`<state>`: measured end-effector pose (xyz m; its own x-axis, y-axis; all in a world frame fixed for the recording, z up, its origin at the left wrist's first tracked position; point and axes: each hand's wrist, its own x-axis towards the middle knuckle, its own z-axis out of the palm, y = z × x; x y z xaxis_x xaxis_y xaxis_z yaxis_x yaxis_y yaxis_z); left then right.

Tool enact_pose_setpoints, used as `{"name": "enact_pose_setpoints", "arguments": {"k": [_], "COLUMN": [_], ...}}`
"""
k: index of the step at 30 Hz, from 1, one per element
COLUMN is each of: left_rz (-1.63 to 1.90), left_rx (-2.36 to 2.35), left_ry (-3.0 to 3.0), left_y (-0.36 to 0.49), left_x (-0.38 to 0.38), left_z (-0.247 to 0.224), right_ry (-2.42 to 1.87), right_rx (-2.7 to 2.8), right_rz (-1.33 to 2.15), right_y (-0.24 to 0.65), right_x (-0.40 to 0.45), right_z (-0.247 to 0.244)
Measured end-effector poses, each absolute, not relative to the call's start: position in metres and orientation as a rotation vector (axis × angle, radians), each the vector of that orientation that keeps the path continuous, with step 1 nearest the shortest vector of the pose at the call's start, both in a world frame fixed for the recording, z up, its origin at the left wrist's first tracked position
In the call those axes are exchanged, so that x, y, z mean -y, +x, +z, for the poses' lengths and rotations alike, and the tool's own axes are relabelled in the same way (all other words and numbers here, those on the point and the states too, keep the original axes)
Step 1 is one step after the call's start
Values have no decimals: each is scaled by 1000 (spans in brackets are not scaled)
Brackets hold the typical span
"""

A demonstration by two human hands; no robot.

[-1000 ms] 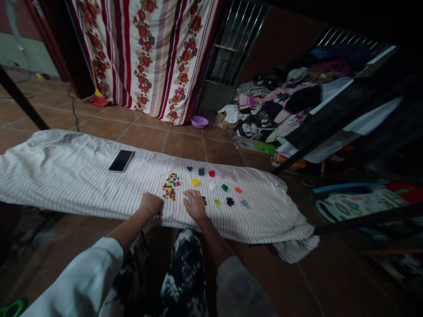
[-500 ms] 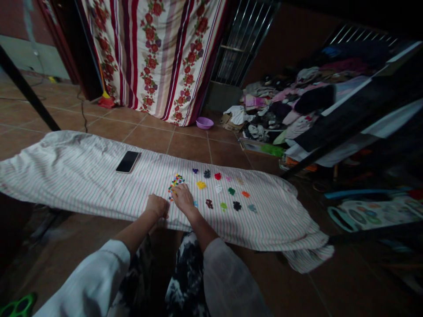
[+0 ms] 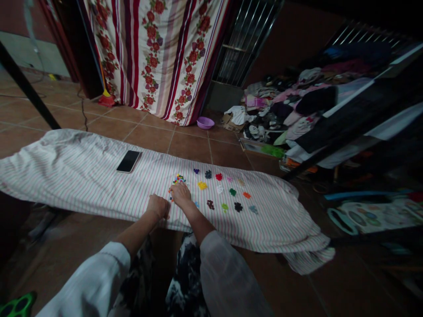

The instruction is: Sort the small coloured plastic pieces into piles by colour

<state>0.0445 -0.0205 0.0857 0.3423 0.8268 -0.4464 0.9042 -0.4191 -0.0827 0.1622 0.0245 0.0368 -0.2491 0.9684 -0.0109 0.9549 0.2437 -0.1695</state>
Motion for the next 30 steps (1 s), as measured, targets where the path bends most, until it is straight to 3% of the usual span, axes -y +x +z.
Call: {"name": "enact_pose_setpoints", "arguments": {"k": [14,30], "left_rz": [-622,-630], "left_rx": [-1569,-1584], "left_ry": [2427,2395], "left_y": [44,42], "left_x": [19,20], "left_z": [82,85], "right_ry": [-1856,-2043], "right_rx": [2160,2034], "right_rz": [285,279], "right_y": [171,268], "right_x": [-8,19], "right_z": [49,49]}}
